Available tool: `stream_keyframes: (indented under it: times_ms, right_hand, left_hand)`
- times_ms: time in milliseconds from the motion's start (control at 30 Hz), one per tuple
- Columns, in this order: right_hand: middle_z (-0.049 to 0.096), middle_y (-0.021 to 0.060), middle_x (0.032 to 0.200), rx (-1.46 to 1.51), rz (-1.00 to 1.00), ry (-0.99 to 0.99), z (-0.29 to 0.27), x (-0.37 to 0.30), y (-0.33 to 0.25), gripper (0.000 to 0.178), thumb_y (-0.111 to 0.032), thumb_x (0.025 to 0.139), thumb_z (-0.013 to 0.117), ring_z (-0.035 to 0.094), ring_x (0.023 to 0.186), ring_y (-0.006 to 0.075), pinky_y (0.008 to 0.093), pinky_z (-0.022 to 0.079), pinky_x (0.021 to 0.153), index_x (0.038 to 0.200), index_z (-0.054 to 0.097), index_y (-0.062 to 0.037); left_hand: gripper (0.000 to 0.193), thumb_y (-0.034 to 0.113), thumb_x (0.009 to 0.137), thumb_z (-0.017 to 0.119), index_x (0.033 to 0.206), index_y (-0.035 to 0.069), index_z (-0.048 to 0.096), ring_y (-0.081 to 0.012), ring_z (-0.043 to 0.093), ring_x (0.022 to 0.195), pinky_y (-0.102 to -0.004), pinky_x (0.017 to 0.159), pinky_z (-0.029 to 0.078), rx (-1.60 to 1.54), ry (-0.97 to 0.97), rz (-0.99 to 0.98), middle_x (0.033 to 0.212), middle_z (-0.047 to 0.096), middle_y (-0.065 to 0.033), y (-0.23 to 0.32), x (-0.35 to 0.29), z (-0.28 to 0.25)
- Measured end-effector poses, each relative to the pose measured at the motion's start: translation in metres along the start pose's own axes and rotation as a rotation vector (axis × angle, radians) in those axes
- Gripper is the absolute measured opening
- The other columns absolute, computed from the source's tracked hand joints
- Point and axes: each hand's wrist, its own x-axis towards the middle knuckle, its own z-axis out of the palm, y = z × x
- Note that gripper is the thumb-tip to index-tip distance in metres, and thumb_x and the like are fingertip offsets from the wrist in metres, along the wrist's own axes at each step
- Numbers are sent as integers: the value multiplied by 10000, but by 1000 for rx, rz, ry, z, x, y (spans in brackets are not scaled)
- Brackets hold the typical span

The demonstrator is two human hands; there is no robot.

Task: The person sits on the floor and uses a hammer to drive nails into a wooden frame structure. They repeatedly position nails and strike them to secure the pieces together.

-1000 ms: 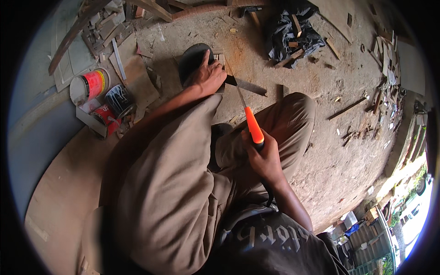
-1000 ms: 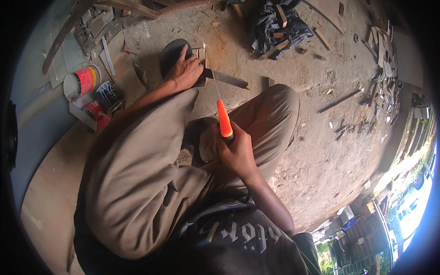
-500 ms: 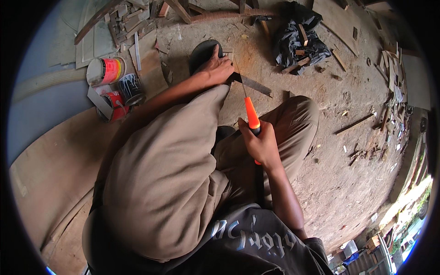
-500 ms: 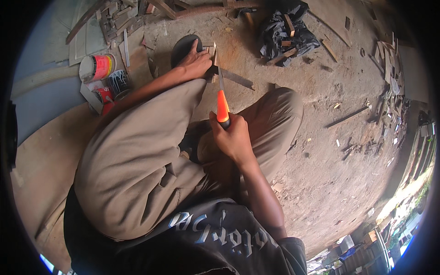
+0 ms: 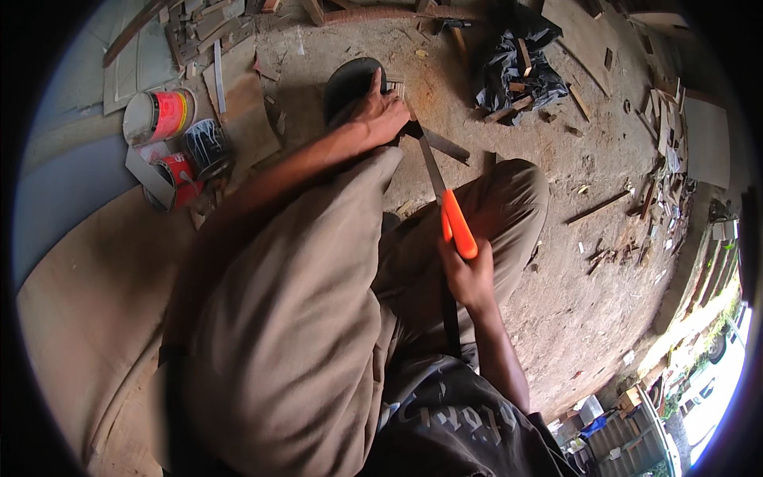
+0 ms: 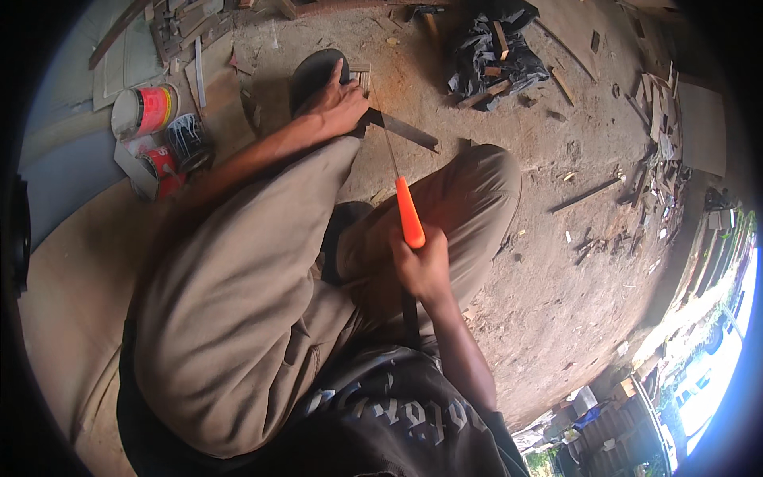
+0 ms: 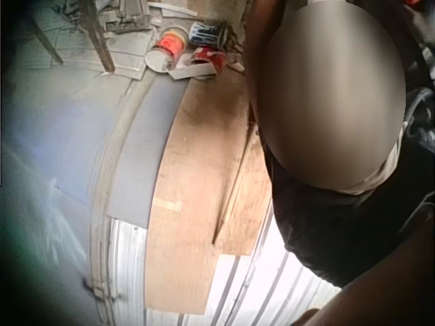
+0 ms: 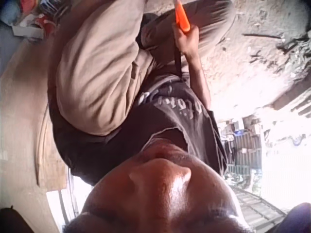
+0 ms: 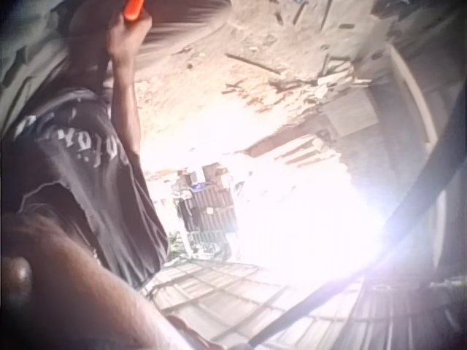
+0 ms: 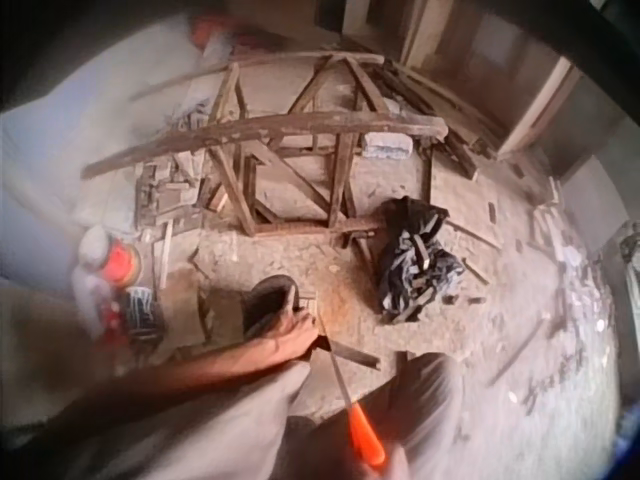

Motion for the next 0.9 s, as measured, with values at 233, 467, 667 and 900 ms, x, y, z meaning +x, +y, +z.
stream_keyframes:
  times_ms: [233,467,667,900]
  right_hand:
    - [498,49,544,-117,-23,-84,-3,2,-23,224,-143,866,608,464,554,79,323,406,518,721,572,24]
    - [542,113,552,-136,4,-164,-40,-52,-20,210,-132,857,589,518,536,140,348,445,553,733,577,37]
    - [503,97,559,-99,-28,-59,-15,7,-24,211,-125,850,598,479,606,74,338,452,566,744,565,55]
    - [514,115,555,-85,94,-82,-25,-9,-20,219,-147,870,615,479,561,108,345,436,562,757,583,38]
  left_hand:
    - [256,133,922,489,1037,89,714,-273,560,1177,-750,1086,149,53,-26,-71,1105,659,-110,-2,-7,-12]
    - [252,103,908,504,1037,53,715,-285,569,1157,-744,1081,180,97,-114,-60,1084,665,-126,4,-6,-19]
    - [243,86,889,522,1012,44,727,-271,576,1143,-699,1107,191,74,-11,-59,1021,671,-127,7,13,-12]
    - [272,125,903,485,1033,-17,677,-274,601,1115,-493,1172,233,20,232,-50,1041,670,-180,-7,-14,8]
